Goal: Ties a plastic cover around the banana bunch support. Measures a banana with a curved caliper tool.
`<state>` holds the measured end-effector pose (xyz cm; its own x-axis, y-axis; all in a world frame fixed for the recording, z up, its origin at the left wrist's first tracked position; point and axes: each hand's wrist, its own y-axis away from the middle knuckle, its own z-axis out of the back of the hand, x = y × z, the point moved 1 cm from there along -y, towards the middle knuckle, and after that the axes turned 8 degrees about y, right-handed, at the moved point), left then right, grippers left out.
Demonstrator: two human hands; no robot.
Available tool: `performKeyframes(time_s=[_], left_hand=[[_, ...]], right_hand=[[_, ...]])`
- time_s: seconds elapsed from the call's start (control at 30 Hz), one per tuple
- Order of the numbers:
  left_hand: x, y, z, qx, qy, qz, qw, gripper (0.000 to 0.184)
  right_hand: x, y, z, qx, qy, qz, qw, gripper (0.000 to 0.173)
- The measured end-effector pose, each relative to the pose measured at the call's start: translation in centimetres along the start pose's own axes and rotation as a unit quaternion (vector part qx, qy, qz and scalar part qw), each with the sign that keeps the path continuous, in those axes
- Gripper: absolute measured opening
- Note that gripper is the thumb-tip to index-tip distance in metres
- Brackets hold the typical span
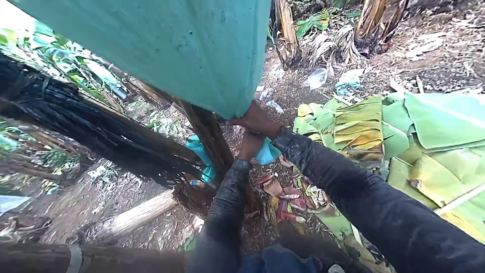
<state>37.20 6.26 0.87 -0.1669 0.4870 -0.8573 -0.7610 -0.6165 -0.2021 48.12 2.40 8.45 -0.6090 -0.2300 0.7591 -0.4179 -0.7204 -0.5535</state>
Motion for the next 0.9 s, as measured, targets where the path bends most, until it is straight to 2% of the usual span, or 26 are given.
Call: performKeyframes(time_s=[0.07, 0.1, 0.13, 0.17, 0.2, 0.3, 0.33, 0.43, 0.5, 0.63, 0.7, 0.77, 0.83, 0.9], left_hand=[[-0.1, 0.4, 1.0, 0.03, 0.022, 0.029, 0.999, 0.052], [0.0, 0.7, 2.0, 0.058, 0.065, 0.043, 0.995, 0.048], [0.2, 1.2, 3.4, 0.092, 0.118, 0.052, 0.987, 0.045], [0.7, 1.8, 5.0, 0.108, 0.158, 0.057, 0.98, 0.04], [0.9, 1.9, 6.6, 0.09, 0.173, 0.057, 0.979, 0.037], [2.4, -0.6, 10.6, -0.048, 0.126, 0.053, 0.989, 0.031], [2.0, -1.3, 11.7, -0.053, 0.09, 0.054, 0.993, 0.028], [-2.4, -1.8, 12.5, 0.01, 0.088, 0.014, 0.996, 0.019], [-5.7, -1.4, 12.1, 0.07, 0.149, -0.016, 0.986, 0.016], [-8.7, -0.5, 10.8, 0.129, 0.24, -0.06, 0.96, 0.012], [-9.4, -0.1, 11.3, 0.123, 0.168, -0.084, 0.974, 0.011], [-10.3, 0.4, 13.4, 0.102, -0.028, -0.112, 0.988, 0.02], [-10.9, 1.3, 16.3, 0.092, -0.161, -0.119, 0.976, 0.019], [-10.9, 2.2, 19.2, 0.081, -0.219, -0.109, 0.966, 0.017]], right_hand=[[0.3, -0.4, -0.8, -0.009, 0.002, -0.038, 0.999, 0.058], [0.3, -0.4, -0.8, -0.005, 0.004, -0.052, 0.999, 0.041], [0.2, -0.2, -0.6, -0.002, 0.004, -0.059, 0.998, 0.034], [0.0, -0.1, -0.2, 0.012, 0.002, -0.06, 0.998, 0.031], [-0.2, 0.0, 0.3, 0.032, -0.011, -0.049, 0.998, 0.029], [0.0, 0.9, 1.1, 0.124, -0.158, -0.017, 0.979, 0.024], [0.4, 1.4, 1.4, 0.163, -0.218, -0.017, 0.962, 0.023], [0.7, 2.7, 1.8, 0.227, -0.301, -0.047, 0.925, 0.022], [0.8, 3.4, 1.7, 0.227, -0.303, -0.056, 0.924, 0.011], [1.8, 3.9, 2.3, 0.251, -0.284, -0.072, 0.923, 0.01], [1.9, 3.7, 2.7, 0.259, -0.272, -0.069, 0.924, 0.006], [1.8, 3.5, 3.5, 0.249, -0.252, -0.069, 0.933, 0.01], [1.8, 3.5, 4.2, 0.233, -0.232, -0.074, 0.942, 0.014], [1.6, 3.4, 4.6, 0.223, -0.211, -0.077, 0.948, 0.016]])
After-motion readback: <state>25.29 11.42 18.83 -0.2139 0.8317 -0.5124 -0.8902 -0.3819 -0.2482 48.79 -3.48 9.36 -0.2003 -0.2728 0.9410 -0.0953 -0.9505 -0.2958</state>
